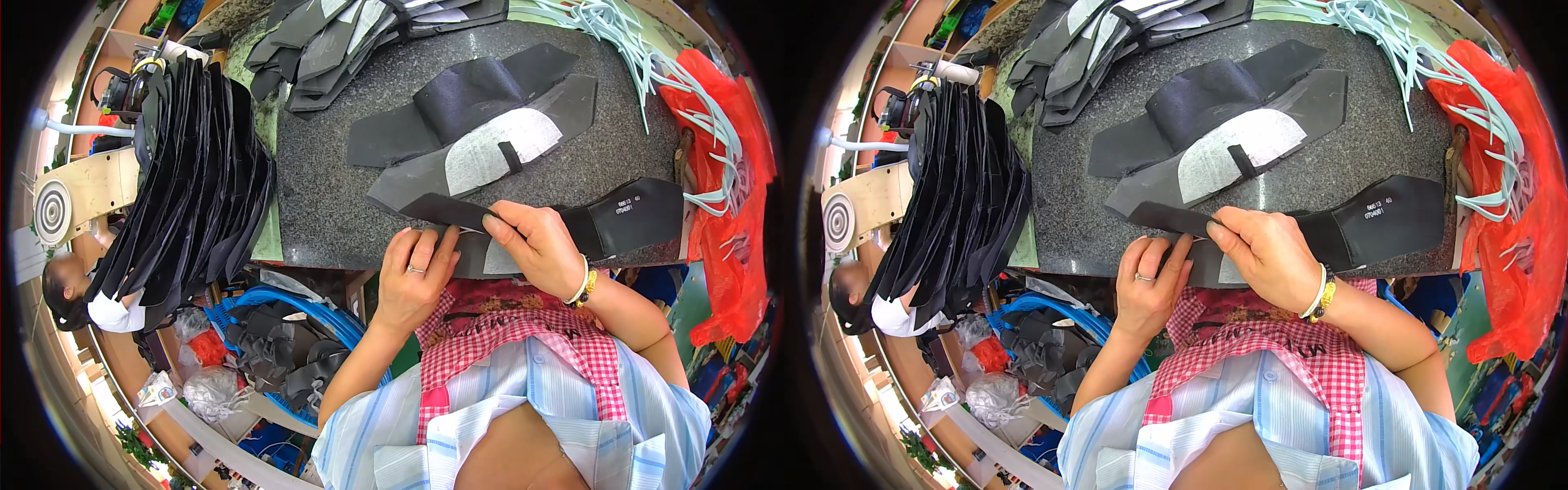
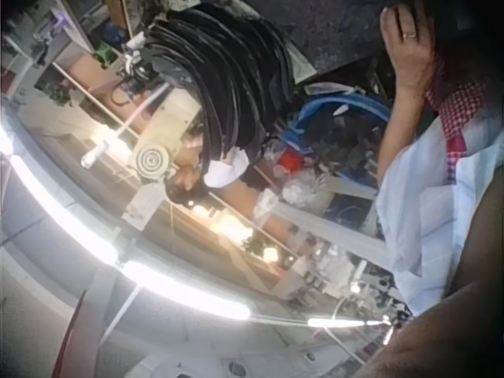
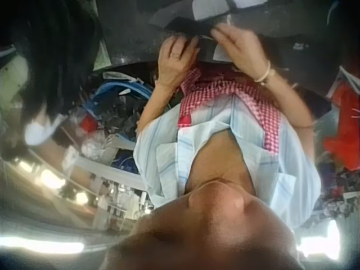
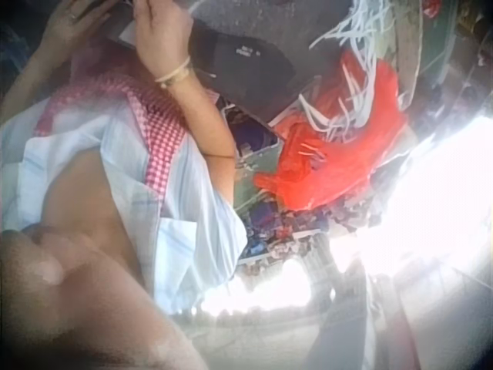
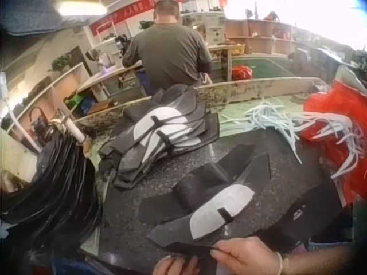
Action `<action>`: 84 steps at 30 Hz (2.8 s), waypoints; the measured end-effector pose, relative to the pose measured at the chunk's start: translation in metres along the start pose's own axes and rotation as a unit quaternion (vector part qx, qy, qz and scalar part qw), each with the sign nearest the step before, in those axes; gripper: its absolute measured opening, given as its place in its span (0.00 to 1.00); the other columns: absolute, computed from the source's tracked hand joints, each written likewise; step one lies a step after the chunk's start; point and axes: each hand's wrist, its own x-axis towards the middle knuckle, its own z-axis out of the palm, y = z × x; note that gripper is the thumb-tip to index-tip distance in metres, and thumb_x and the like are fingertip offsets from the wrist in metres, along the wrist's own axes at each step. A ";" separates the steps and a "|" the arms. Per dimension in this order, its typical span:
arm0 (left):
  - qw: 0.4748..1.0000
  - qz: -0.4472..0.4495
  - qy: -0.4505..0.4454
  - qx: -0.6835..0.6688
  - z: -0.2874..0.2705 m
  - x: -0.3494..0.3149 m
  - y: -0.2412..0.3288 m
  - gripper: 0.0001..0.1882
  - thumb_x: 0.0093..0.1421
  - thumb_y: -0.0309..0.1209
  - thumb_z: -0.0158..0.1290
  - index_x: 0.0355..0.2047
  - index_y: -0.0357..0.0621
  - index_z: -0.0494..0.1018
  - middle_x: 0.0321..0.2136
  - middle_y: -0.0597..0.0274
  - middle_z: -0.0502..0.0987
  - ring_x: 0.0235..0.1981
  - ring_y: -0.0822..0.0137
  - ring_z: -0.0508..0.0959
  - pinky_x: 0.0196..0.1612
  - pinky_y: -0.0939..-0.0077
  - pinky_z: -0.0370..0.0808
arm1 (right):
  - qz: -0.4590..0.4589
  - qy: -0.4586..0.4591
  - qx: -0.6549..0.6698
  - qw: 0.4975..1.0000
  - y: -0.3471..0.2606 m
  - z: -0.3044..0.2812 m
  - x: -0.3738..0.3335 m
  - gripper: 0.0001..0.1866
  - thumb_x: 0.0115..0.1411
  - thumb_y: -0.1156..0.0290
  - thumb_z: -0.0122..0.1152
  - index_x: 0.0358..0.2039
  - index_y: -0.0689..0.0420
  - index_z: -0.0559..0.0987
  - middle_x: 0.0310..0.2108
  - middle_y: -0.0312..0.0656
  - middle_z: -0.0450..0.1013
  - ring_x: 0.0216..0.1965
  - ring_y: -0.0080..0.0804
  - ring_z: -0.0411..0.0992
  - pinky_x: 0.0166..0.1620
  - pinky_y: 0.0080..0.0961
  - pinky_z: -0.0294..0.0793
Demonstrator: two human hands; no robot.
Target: The person takes shoe upper components from a stack, manually applies white adhesive strips along the edges, and presses them down with their hands.
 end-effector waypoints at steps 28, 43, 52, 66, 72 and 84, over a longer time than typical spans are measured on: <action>0.984 -0.105 0.047 -0.139 -0.021 0.026 -0.008 0.10 0.54 0.23 0.61 0.37 0.41 0.76 0.40 0.55 0.79 0.44 0.52 0.78 0.52 0.59 0.72 | -0.262 -0.073 -0.337 0.901 -0.006 0.021 -0.011 0.28 0.46 0.66 0.66 0.49 0.63 0.78 0.59 0.47 0.69 0.50 0.41 0.68 0.55 0.33 0.69; 0.990 0.070 -0.106 -0.067 0.012 0.039 0.072 0.15 0.51 0.32 0.57 0.39 0.38 0.76 0.33 0.54 0.76 0.38 0.58 0.77 0.40 0.69 0.76 | -0.250 -0.034 -0.264 0.931 0.030 -0.048 -0.052 0.13 0.44 0.75 0.67 0.33 0.60 0.78 0.35 0.43 0.79 0.30 0.38 0.77 0.31 0.33 0.76; 0.884 -0.110 0.107 0.441 -0.211 0.107 -0.109 0.13 0.54 0.23 0.51 0.38 0.48 0.81 0.30 0.52 0.81 0.32 0.50 0.80 0.39 0.58 0.77 | -0.223 0.163 -0.172 0.946 0.022 -0.103 -0.052 0.17 0.48 0.86 0.61 0.41 0.63 0.76 0.39 0.50 0.75 0.41 0.49 0.74 0.45 0.40 0.73; 0.996 0.061 0.043 -0.043 0.018 0.098 0.009 0.25 0.47 0.24 0.61 0.47 0.34 0.72 0.45 0.46 0.76 0.46 0.48 0.78 0.49 0.60 0.78 | -0.135 0.268 -0.192 0.934 0.085 -0.187 0.027 0.14 0.55 0.70 0.63 0.42 0.59 0.77 0.38 0.47 0.75 0.38 0.45 0.75 0.42 0.37 0.75; 0.986 0.121 0.089 -0.070 0.025 0.064 0.045 0.25 0.37 0.19 0.65 0.39 0.37 0.76 0.38 0.52 0.77 0.41 0.50 0.79 0.45 0.59 0.78 | 0.113 0.241 -0.416 0.869 0.122 -0.251 0.102 0.14 0.52 0.61 0.70 0.32 0.59 0.82 0.27 0.45 0.78 0.28 0.41 0.76 0.33 0.37 0.74; 0.968 0.029 -0.157 -0.194 -0.009 0.061 0.068 0.12 0.51 0.20 0.62 0.38 0.37 0.76 0.37 0.54 0.77 0.40 0.56 0.80 0.44 0.66 0.77 | -0.027 -0.037 0.710 0.703 0.024 -0.065 -0.041 0.12 0.68 0.63 0.55 0.30 0.54 0.68 0.33 0.42 0.72 0.32 0.27 0.71 0.37 0.23 0.71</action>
